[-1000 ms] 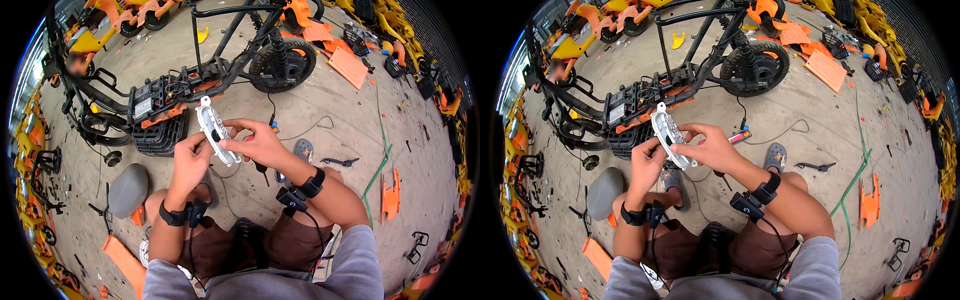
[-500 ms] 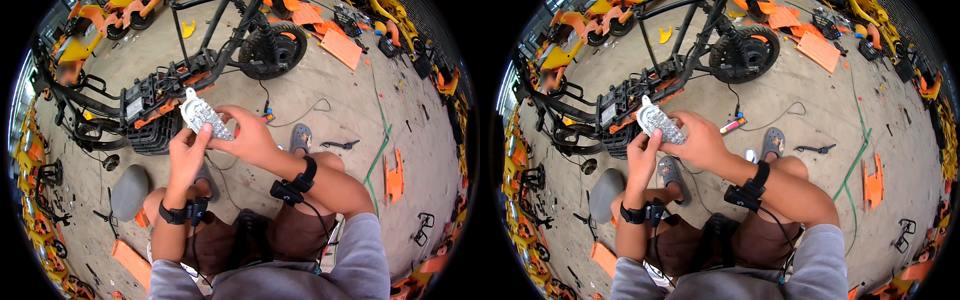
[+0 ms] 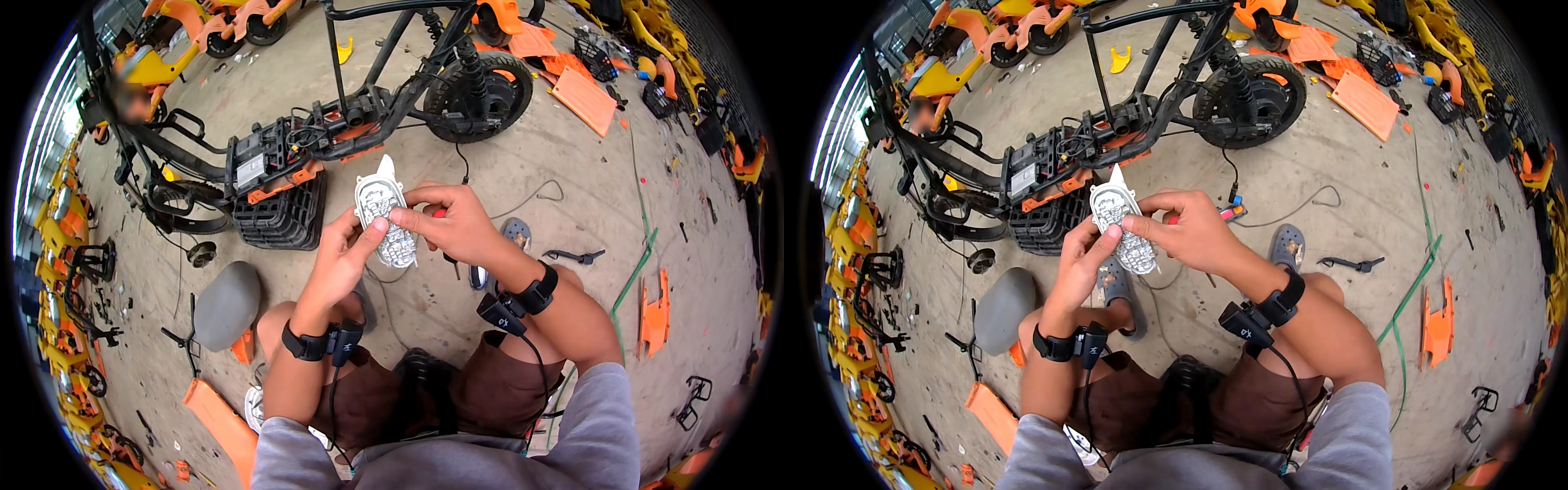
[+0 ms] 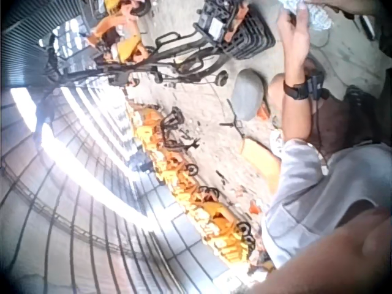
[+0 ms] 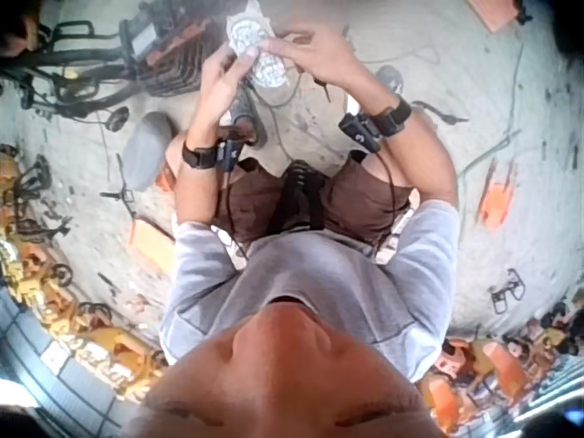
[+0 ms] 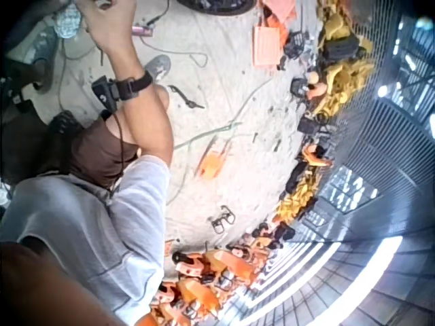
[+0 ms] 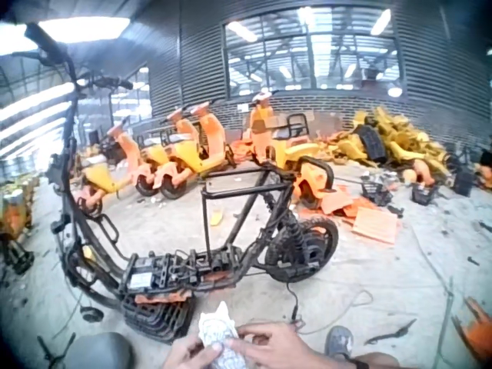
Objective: The person sits on the floor and uses a screwdriver to manipulate a white plastic scooter part, repeatedly prying and adjusting its internal components. The person then stands and walks to a workbench.
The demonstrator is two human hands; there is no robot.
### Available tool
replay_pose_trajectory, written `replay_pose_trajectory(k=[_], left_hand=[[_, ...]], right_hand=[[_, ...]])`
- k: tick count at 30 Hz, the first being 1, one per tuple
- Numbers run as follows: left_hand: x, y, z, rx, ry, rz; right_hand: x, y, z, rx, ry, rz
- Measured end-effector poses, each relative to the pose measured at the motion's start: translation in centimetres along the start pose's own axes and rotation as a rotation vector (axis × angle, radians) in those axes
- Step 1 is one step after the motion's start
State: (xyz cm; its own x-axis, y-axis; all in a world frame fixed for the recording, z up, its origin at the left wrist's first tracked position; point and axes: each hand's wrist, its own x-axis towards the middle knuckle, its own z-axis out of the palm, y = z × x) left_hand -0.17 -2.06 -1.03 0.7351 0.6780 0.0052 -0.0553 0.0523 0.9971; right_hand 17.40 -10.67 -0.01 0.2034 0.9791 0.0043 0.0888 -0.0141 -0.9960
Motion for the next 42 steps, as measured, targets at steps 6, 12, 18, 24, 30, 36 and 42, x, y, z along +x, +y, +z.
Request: replay_pose_trajectory(k=[6,12,18,24,30,36,42], left_hand=[[0.3,-0.2,-0.1,0.112,0.013,-0.024],[0.6,-0.5,0.7,-0.06,0.026,-0.01],[1.4,0.0,0.1,-0.082,0.138,-0.063],[0.9,0.4,-0.3,-0.156,0.167,-0.04],[1.0,0.5,-0.9,-0.172,0.193,0.014],[0.8,0.4,-0.1,-0.125,0.193,0.078],[0.7,0.2,-0.2,-0.094,0.132,0.075]], right_hand=[[0.2,0.3,0.4,-0.026,0.036,0.086],[0.2,1.2,0.5,0.167,0.05,0.038],[0.5,0.7,0.2,0.014,-0.007,0.159],[0.2,0.7,0.2,0.018,-0.115,0.235],[-0.2,0.1,1.0,-0.034,-0.136,0.166],[0.1,0.3,1.1,-0.012,-0.125,0.219],[0.0,0.8,1.3,-0.037,-0.084,0.213]])
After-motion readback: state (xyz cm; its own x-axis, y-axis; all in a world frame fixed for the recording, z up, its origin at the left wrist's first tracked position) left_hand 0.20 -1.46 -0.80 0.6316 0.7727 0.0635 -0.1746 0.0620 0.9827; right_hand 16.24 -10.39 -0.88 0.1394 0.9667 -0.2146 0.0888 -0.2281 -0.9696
